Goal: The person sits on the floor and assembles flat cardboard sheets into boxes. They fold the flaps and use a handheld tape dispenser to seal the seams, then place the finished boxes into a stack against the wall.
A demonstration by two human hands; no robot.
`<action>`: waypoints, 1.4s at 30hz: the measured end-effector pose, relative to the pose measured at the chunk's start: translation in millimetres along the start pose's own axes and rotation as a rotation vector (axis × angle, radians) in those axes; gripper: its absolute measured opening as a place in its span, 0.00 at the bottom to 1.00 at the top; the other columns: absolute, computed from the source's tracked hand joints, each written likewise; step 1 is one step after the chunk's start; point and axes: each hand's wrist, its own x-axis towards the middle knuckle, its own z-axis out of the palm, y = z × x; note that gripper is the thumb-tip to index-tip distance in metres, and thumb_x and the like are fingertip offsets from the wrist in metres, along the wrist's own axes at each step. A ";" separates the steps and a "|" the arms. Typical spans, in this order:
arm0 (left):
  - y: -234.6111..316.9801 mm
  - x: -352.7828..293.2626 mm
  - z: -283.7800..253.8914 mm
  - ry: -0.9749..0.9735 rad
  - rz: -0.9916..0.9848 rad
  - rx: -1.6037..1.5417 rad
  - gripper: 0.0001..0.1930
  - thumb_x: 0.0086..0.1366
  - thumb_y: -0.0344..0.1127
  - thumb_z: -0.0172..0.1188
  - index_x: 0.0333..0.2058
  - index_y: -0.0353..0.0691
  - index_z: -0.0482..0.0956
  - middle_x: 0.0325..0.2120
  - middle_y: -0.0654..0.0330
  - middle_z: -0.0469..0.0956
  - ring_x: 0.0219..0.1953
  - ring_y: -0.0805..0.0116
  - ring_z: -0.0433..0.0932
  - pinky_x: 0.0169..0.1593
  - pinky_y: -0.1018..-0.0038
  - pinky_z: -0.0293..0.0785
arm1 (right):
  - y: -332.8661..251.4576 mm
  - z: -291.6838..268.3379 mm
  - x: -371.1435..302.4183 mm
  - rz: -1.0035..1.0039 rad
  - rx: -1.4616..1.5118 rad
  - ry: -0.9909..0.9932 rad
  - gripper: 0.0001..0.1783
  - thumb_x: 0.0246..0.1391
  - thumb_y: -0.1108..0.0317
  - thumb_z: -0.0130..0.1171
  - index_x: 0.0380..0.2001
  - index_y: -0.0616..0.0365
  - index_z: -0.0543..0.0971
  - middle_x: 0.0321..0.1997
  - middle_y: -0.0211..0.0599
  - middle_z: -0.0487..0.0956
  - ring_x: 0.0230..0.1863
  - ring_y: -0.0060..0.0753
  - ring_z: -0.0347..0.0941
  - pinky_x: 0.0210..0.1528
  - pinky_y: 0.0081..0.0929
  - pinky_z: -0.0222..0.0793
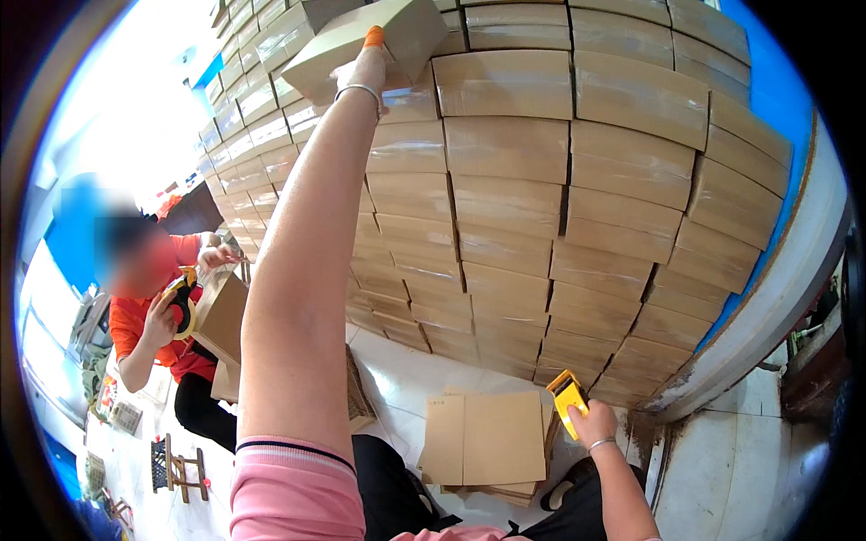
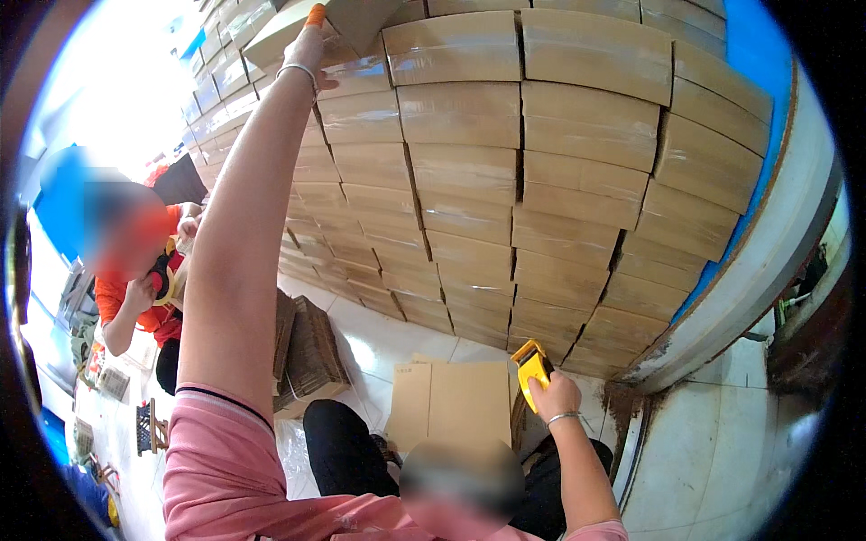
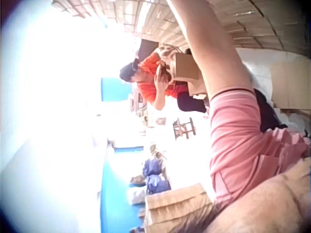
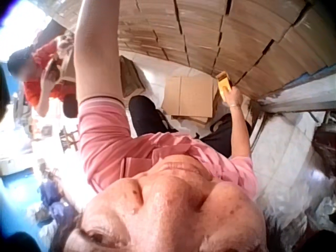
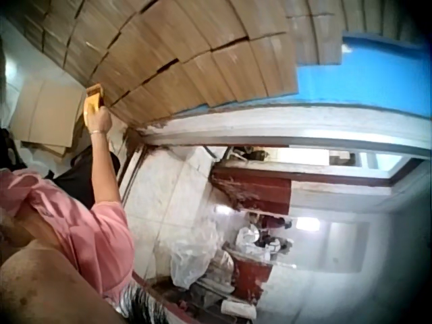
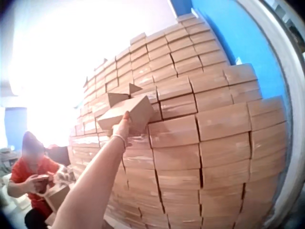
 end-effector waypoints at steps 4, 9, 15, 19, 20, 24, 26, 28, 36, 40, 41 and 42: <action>-17.7 18.5 0.4 0.208 0.415 0.348 0.53 0.52 0.66 0.58 0.64 0.32 0.48 0.64 0.39 0.47 0.66 0.44 0.50 0.65 0.62 0.53 | -1.5 6.0 -9.5 -0.017 -0.052 -0.071 0.26 0.43 0.46 0.59 0.22 0.63 0.78 0.24 0.54 0.78 0.30 0.55 0.76 0.34 0.45 0.70; -32.9 46.9 25.0 0.121 0.639 0.753 0.48 0.54 0.67 0.53 0.62 0.34 0.56 0.63 0.44 0.53 0.64 0.49 0.55 0.64 0.61 0.56 | -8.4 12.2 -5.4 -0.037 -0.037 -0.079 0.25 0.41 0.46 0.60 0.19 0.62 0.77 0.22 0.54 0.77 0.28 0.55 0.75 0.33 0.46 0.70; -48.7 64.8 18.7 0.057 0.626 0.931 0.41 0.56 0.63 0.54 0.58 0.35 0.62 0.60 0.48 0.59 0.60 0.49 0.62 0.60 0.59 0.60 | -25.6 20.4 -1.1 -0.086 0.004 -0.104 0.25 0.41 0.46 0.61 0.19 0.63 0.76 0.22 0.55 0.77 0.27 0.57 0.75 0.31 0.46 0.70; -138.3 -11.0 21.3 -0.035 0.913 0.609 0.35 0.58 0.53 0.58 0.57 0.33 0.63 0.57 0.43 0.63 0.59 0.44 0.62 0.60 0.57 0.60 | -17.8 19.8 1.1 -0.024 0.038 -0.111 0.28 0.41 0.42 0.62 0.22 0.62 0.77 0.25 0.53 0.78 0.28 0.54 0.76 0.33 0.44 0.71; -183.9 -50.3 8.3 -0.223 0.848 0.620 0.33 0.59 0.48 0.59 0.56 0.32 0.63 0.55 0.41 0.65 0.59 0.44 0.62 0.59 0.57 0.61 | -10.3 25.1 -5.8 0.014 0.045 -0.142 0.29 0.41 0.41 0.63 0.24 0.62 0.77 0.25 0.53 0.78 0.29 0.53 0.76 0.34 0.43 0.71; -376.2 -210.4 -120.4 -0.510 -0.172 0.566 0.29 0.55 0.39 0.64 0.52 0.27 0.70 0.43 0.40 0.76 0.49 0.43 0.73 0.53 0.62 0.69 | -8.5 62.0 -15.5 0.100 0.887 -0.322 0.20 0.40 0.57 0.71 0.30 0.62 0.79 0.27 0.34 0.80 0.26 0.25 0.75 0.30 0.28 0.71; -451.2 -279.2 -178.4 -0.353 -0.520 0.637 0.27 0.53 0.39 0.65 0.49 0.27 0.74 0.39 0.39 0.77 0.44 0.43 0.76 0.48 0.64 0.72 | -25.7 57.9 -28.6 0.114 0.817 -0.309 0.19 0.43 0.60 0.71 0.30 0.65 0.79 0.26 0.32 0.79 0.26 0.19 0.74 0.30 0.23 0.71; -513.3 -345.3 -221.1 -0.368 -0.479 0.871 0.23 0.52 0.38 0.64 0.43 0.27 0.77 0.37 0.38 0.78 0.43 0.44 0.77 0.47 0.65 0.73 | -32.9 78.0 -43.9 0.151 0.855 -0.287 0.21 0.42 0.57 0.72 0.30 0.65 0.79 0.27 0.32 0.80 0.27 0.20 0.74 0.31 0.23 0.71; -506.3 -415.5 -208.2 -0.262 -0.296 1.048 0.17 0.50 0.40 0.65 0.31 0.30 0.77 0.38 0.41 0.77 0.41 0.46 0.76 0.45 0.60 0.72 | -29.1 158.4 -55.8 0.102 1.040 -0.155 0.17 0.46 0.62 0.70 0.34 0.64 0.79 0.31 0.30 0.80 0.30 0.18 0.74 0.33 0.20 0.71; -501.9 -402.1 -204.8 -0.292 -0.532 0.962 0.19 0.46 0.41 0.70 0.30 0.31 0.77 0.32 0.42 0.78 0.34 0.47 0.78 0.40 0.62 0.74 | -21.0 158.3 -58.6 0.147 1.020 -0.290 0.17 0.46 0.63 0.69 0.35 0.64 0.79 0.32 0.31 0.80 0.30 0.20 0.75 0.34 0.21 0.71; -495.8 -397.4 -203.2 -0.244 -0.586 0.909 0.20 0.45 0.42 0.71 0.30 0.31 0.77 0.30 0.43 0.78 0.32 0.47 0.78 0.38 0.63 0.75 | -18.4 154.6 -59.3 0.182 1.003 -0.348 0.17 0.45 0.63 0.69 0.35 0.64 0.79 0.32 0.31 0.80 0.30 0.20 0.75 0.35 0.21 0.71; -491.6 -392.6 -202.4 -0.198 -0.639 0.854 0.22 0.44 0.42 0.73 0.29 0.31 0.76 0.28 0.43 0.79 0.30 0.47 0.78 0.36 0.63 0.75 | -17.4 152.6 -60.0 0.172 0.986 -0.428 0.17 0.45 0.63 0.69 0.35 0.64 0.79 0.32 0.31 0.80 0.30 0.21 0.75 0.35 0.21 0.72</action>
